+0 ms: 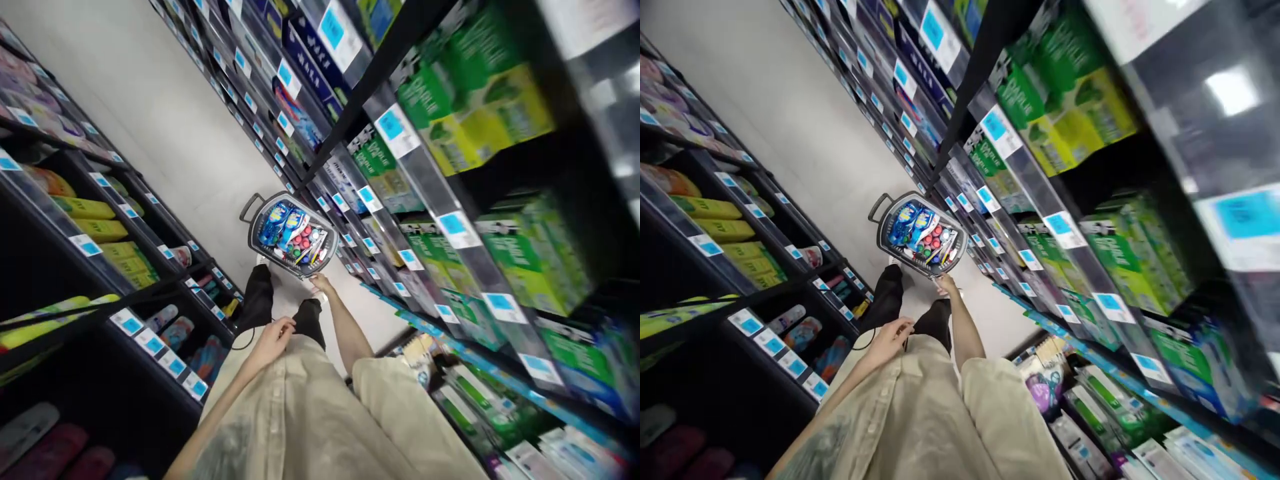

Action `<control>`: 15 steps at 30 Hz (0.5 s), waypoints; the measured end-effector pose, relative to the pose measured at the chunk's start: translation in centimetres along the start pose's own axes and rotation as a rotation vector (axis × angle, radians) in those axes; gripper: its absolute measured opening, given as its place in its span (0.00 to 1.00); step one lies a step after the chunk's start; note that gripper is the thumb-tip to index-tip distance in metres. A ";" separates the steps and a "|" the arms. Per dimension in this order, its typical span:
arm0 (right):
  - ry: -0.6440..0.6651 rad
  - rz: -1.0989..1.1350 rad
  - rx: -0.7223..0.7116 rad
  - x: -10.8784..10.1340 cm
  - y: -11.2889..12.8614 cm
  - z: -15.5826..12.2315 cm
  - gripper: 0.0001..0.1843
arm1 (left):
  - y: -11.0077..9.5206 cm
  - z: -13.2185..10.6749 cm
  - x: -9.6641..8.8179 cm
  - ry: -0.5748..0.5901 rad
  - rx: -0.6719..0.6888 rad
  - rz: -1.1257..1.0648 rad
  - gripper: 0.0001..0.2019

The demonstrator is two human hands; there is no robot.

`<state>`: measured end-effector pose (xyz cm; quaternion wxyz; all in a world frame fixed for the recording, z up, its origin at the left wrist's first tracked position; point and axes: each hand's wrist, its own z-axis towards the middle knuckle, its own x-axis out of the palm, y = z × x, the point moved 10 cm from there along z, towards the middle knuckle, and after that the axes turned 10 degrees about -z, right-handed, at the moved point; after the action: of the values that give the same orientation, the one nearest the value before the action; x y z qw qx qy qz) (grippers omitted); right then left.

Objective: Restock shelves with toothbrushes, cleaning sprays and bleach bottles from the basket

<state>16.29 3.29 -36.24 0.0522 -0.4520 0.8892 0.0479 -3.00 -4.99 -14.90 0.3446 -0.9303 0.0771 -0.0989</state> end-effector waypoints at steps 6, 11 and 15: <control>0.037 0.275 0.090 5.8 2.1 9.0 0.37 | 6.5 2.9 -3.0 -0.048 -0.173 -0.094 0.21; 0.018 0.366 0.187 8.1 1.9 17.8 0.32 | 13.0 3.8 -3.3 -0.082 -0.340 -0.273 0.28; -0.017 0.404 0.252 8.7 0.6 24.3 0.25 | 17.1 3.4 -2.9 -0.045 -0.438 -0.329 0.28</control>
<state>11.93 -0.07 -61.50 0.1050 -0.2544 0.9601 -0.0504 -6.34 -15.05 -29.06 0.1159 -0.9847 -0.0631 -0.1138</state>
